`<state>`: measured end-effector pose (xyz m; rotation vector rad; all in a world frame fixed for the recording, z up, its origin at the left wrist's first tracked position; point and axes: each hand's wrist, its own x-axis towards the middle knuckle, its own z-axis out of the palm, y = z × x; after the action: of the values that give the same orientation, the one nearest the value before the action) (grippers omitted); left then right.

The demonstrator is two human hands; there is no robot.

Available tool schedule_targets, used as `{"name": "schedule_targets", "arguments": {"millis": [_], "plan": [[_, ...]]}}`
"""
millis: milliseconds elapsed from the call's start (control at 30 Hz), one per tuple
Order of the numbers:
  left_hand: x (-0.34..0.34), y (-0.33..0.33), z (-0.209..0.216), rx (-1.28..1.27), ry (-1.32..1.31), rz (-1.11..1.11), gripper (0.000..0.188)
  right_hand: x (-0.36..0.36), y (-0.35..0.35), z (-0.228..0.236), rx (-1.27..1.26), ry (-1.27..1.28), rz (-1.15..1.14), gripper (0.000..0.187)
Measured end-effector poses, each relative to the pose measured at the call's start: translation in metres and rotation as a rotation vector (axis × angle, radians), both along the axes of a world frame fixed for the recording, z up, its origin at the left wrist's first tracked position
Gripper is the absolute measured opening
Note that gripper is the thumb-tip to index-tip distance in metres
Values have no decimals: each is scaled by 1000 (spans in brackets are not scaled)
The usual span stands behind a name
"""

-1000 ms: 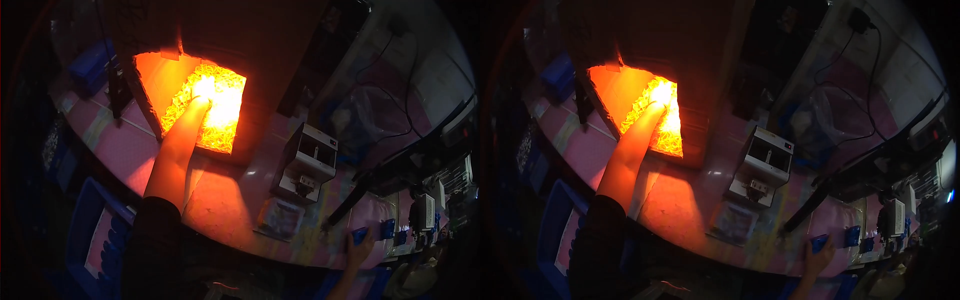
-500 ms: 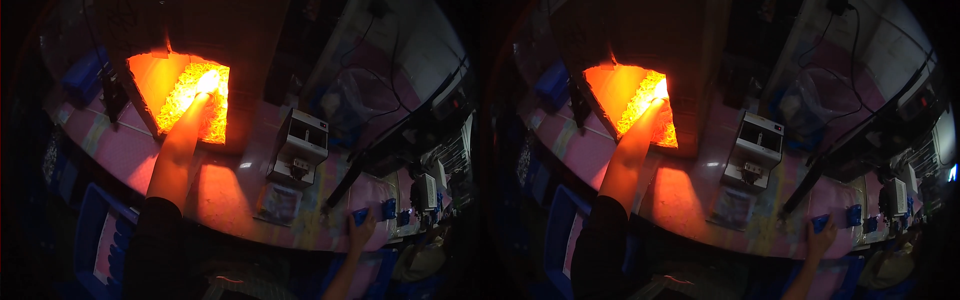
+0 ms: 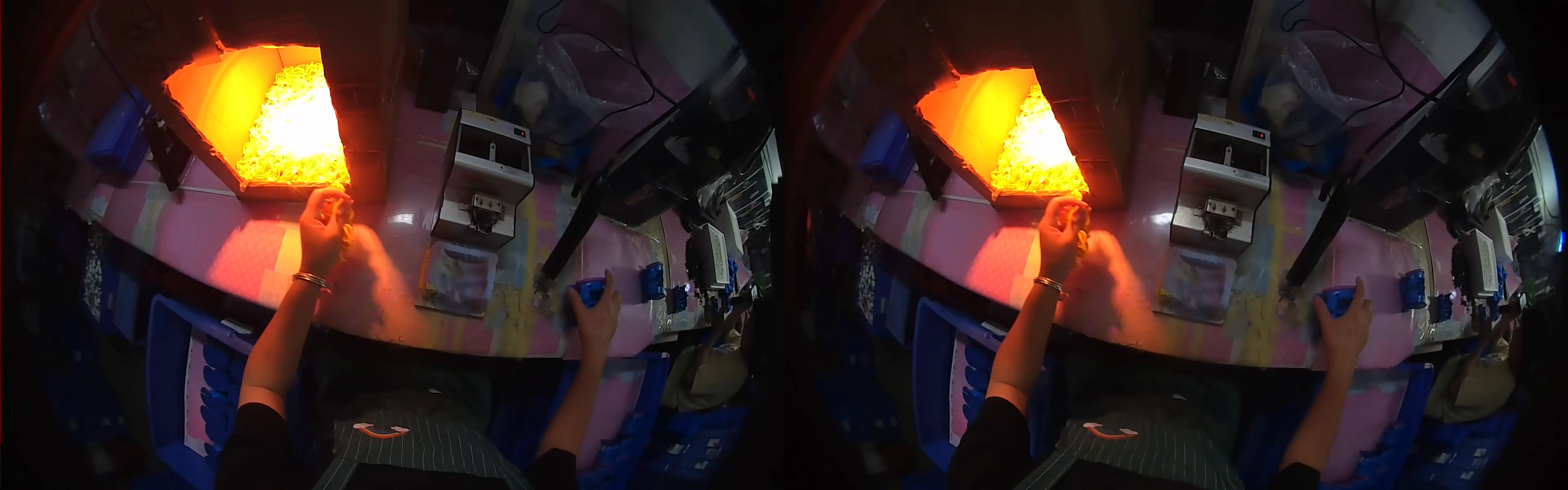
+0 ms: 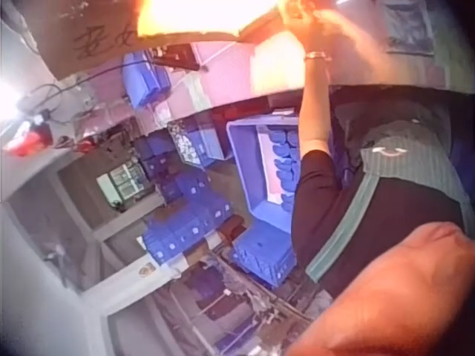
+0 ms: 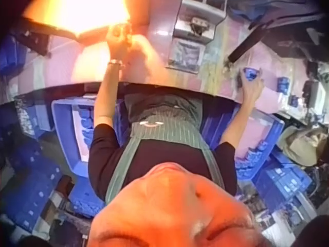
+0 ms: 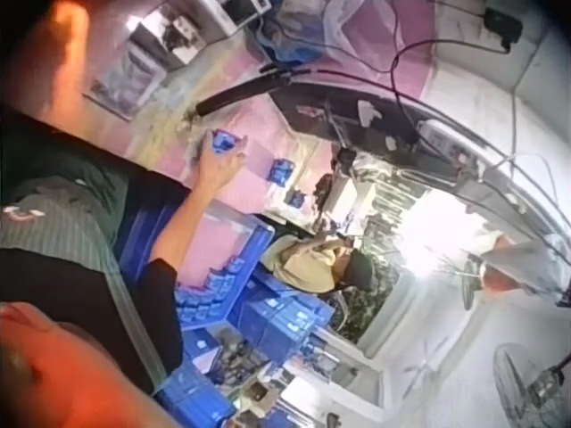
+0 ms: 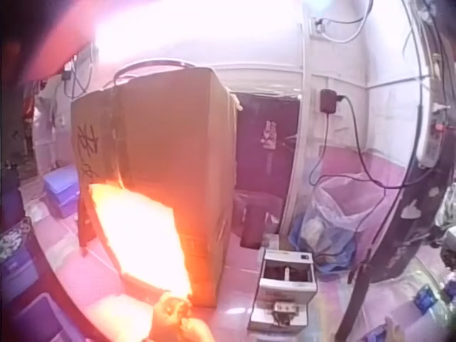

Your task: Assembling blue plastic components using a handheld processing tool at a factory workbench.

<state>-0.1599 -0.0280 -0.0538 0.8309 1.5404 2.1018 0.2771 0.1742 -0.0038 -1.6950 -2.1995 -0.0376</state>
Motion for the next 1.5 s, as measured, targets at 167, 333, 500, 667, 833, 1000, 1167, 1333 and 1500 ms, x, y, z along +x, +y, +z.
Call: {"name": "schedule_targets", "arguments": {"millis": [167, 333, 500, 667, 833, 1000, 1167, 1333, 1500], "plan": [[26, 7, 13, -514, 916, 86, 27, -15, -1, 13, -71, 92, -16, 79], [7, -16, 10, -547, 911, -126, 42, 33, 11, 26, -476, 821, 100, 65], [18, -26, 20, -472, 955, 40, 25, 72, 28, -17, 162, 196, 91, 64], [46, 11, 24, -386, 1124, 29, 16, 70, 17, -20, 82, 84, 97, 57], [49, 53, 1, -445, 1181, -107, 9, 32, -15, 8, 33, 104, 487, 53], [51, 57, 4, -567, 1293, -187, 5, 23, -28, 5, -188, 40, 539, 58], [82, 43, 40, -348, 1129, -120, 9, 26, -30, 1, -140, 119, 523, 48], [128, 54, 26, -361, 1295, -214, 6, 3, -42, 10, -101, 295, 562, 48], [130, 54, 11, -407, 1342, -151, 7, -41, -64, 17, -107, 416, 635, 48]]}}
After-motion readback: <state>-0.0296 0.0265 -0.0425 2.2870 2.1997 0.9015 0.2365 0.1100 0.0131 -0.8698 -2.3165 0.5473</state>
